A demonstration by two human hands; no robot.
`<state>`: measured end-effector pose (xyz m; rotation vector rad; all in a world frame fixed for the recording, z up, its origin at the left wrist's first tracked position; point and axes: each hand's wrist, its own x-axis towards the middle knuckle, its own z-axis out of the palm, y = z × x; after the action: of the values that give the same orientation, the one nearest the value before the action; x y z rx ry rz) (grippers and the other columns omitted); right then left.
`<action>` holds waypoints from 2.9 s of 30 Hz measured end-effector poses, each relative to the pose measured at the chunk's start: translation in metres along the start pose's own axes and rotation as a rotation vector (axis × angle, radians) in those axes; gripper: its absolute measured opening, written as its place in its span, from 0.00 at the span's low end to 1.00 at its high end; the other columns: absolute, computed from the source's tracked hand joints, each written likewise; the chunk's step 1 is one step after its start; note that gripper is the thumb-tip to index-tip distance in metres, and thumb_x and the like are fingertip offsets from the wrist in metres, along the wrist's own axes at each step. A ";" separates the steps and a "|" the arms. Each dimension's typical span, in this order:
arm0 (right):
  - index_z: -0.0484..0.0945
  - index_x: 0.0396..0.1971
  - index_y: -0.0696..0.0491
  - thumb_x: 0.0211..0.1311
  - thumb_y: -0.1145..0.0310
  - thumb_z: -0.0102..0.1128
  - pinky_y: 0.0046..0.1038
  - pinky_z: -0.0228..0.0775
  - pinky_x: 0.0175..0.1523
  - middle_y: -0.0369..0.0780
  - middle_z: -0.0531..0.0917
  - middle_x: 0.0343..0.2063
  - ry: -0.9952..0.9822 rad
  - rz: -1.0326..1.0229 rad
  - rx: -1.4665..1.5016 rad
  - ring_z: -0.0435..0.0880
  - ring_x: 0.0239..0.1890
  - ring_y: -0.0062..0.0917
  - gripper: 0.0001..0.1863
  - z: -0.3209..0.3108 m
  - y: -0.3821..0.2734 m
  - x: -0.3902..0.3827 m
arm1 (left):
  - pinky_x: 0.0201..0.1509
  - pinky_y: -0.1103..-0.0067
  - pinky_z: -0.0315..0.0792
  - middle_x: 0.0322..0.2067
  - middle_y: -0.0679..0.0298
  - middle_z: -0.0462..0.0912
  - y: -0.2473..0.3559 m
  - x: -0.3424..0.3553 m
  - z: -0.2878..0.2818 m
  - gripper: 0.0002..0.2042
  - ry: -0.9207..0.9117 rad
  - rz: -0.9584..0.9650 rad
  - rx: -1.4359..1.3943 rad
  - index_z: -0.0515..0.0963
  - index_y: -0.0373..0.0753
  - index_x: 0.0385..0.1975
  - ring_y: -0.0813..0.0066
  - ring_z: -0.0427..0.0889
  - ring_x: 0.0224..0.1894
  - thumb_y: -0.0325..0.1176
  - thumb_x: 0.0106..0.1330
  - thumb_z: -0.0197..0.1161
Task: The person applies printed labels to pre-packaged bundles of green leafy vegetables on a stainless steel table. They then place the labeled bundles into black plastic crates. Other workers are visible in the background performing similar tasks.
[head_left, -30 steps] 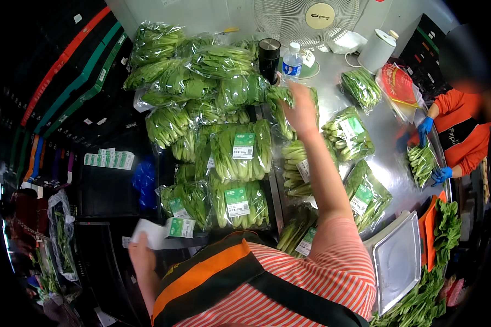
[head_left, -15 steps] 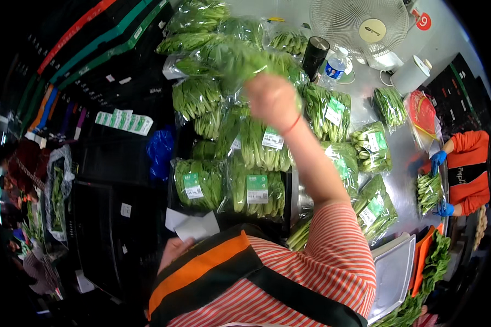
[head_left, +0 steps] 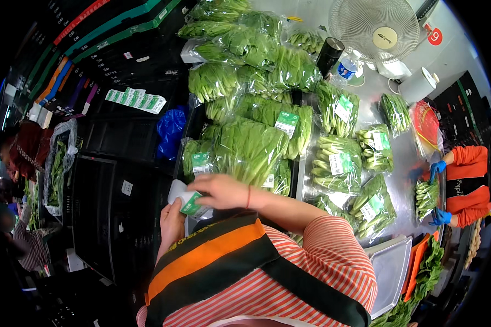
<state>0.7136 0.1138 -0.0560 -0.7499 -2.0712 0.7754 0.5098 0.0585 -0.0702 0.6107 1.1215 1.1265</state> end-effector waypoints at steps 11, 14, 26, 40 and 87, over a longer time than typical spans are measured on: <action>0.77 0.26 0.54 0.43 0.71 0.56 0.23 0.68 0.29 0.37 0.76 0.25 0.218 -0.269 -0.248 0.76 0.27 0.27 0.07 -0.004 -0.014 -0.013 | 0.48 0.72 0.67 0.39 0.57 0.75 0.001 0.003 0.018 0.16 0.049 -0.248 -0.273 0.68 0.32 0.44 0.66 0.75 0.42 0.38 0.65 0.45; 0.79 0.22 0.53 0.47 0.72 0.60 0.25 0.70 0.29 0.40 0.79 0.22 0.550 0.149 0.098 0.78 0.24 0.30 0.02 -0.038 -0.009 -0.019 | 0.49 0.72 0.67 0.38 0.55 0.75 0.006 0.014 -0.007 0.17 0.151 -0.155 -0.179 0.67 0.31 0.44 0.65 0.73 0.45 0.40 0.66 0.45; 0.74 0.39 0.55 0.47 0.65 0.63 0.37 0.69 0.44 0.45 0.75 0.36 0.569 0.315 -0.484 0.76 0.38 0.37 0.18 -0.058 0.127 0.028 | 0.36 0.81 0.69 0.29 0.59 0.79 0.048 -0.010 0.006 0.15 0.090 0.069 0.307 0.74 0.27 0.33 0.75 0.77 0.30 0.36 0.65 0.48; 0.74 0.25 0.55 0.53 0.64 0.53 0.31 0.72 0.30 0.43 0.78 0.18 0.789 0.546 -0.687 0.79 0.23 0.34 0.09 -0.246 0.172 0.092 | 0.25 0.85 0.66 0.23 0.68 0.78 0.019 -0.020 -0.026 0.12 -0.260 -0.405 0.515 0.77 0.32 0.31 0.86 0.73 0.23 0.36 0.62 0.56; 0.61 0.53 0.70 0.43 0.47 0.64 0.29 0.63 0.56 0.54 0.71 0.49 0.275 1.008 0.280 0.72 0.51 0.39 0.46 -0.160 0.208 0.056 | 0.63 0.69 0.51 0.58 0.58 0.63 0.001 0.000 -0.110 0.28 0.265 0.025 -0.441 0.51 0.36 0.62 0.66 0.62 0.60 0.48 0.67 0.41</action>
<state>0.8669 0.3298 -0.1014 -1.6490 -1.2145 1.3570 0.4080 0.0439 -0.1091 0.1337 1.0415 1.4523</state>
